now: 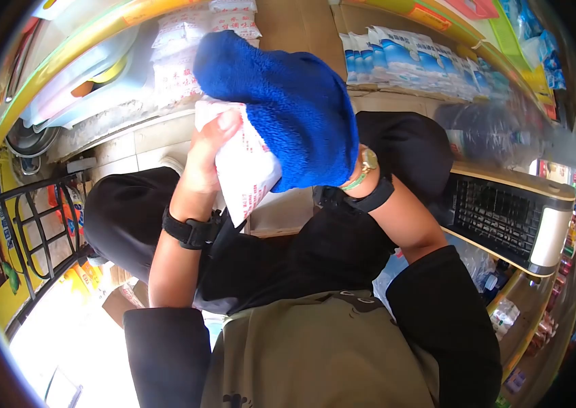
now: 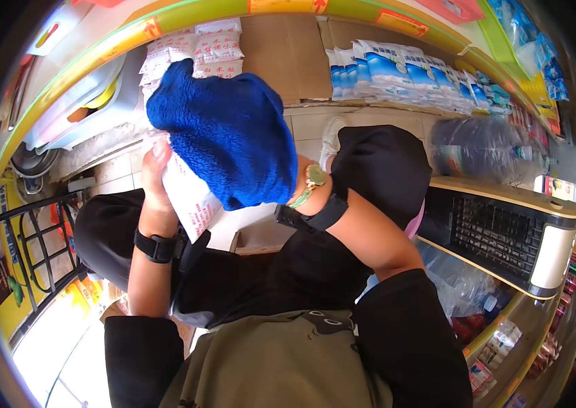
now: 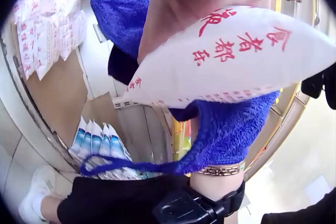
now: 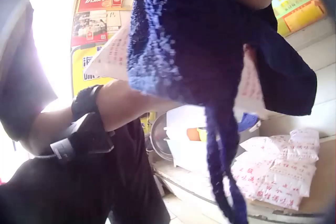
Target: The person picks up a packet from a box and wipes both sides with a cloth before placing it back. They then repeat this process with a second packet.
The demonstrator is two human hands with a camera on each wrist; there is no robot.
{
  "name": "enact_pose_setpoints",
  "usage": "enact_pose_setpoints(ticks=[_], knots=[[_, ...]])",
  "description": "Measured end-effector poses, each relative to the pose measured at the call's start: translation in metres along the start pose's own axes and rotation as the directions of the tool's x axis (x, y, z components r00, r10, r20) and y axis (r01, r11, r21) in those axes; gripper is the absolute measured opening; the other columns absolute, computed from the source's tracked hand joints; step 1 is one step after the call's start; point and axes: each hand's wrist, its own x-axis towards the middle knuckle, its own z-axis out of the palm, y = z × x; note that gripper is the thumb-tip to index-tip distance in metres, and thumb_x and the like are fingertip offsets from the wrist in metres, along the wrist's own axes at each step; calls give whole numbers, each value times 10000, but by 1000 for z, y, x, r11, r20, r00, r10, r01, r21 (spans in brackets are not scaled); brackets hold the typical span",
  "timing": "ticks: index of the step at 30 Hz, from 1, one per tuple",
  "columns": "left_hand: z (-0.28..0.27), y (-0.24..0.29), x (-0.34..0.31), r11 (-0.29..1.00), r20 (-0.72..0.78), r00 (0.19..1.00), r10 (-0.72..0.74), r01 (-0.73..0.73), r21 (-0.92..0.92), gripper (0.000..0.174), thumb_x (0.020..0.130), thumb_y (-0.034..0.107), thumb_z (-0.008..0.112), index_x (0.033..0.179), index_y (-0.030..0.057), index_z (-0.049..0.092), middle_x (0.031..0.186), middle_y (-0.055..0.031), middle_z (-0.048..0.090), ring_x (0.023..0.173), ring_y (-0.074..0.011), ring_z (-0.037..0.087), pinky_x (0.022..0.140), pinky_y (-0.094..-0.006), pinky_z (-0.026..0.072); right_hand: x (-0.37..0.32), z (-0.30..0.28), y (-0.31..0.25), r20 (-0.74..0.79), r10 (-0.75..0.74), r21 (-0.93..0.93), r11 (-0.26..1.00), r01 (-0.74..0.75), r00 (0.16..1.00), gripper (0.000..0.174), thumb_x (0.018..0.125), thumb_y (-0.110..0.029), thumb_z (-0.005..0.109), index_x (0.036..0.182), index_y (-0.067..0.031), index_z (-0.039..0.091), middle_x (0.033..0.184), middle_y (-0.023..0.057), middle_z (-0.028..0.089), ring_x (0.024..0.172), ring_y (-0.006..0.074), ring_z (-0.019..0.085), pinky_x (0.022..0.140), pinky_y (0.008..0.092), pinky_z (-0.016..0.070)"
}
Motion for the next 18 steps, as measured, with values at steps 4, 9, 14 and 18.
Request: enact_pose_setpoints(ticks=[4,9,14,18], knots=[[20,12,-10,978,15,980,-199,200,-60,550,807,383,599,1193,8,485,1056,-110,601,923,-191,604,814,-308,486,-5,-4,12,209,49,-6,999,-49,977,311,754,-246,605,1013,-74,589,922,85,597,834,275,575,649,376,404],[11,0,-7,894,81,917,-391,400,-203,502,838,371,574,1184,14,499,1041,-93,609,909,-178,605,810,-300,483,-48,1,25,328,200,233,930,-284,923,364,779,-281,635,1061,-57,579,1002,122,598,889,323,559,773,382,436],[13,0,-12,922,-12,926,-378,374,-103,504,813,387,581,1142,9,524,981,-101,615,840,-166,606,733,-284,493,-51,9,44,315,331,270,867,-419,889,312,787,-229,624,1034,-44,579,982,121,613,880,295,576,745,340,461],[2,8,-8,959,106,966,-237,250,-133,602,790,426,557,1167,-37,482,985,-138,604,845,-201,605,733,-313,502,-7,-7,33,417,464,36,851,-524,782,238,723,-160,647,899,-20,571,847,104,601,800,207,597,746,285,466]])
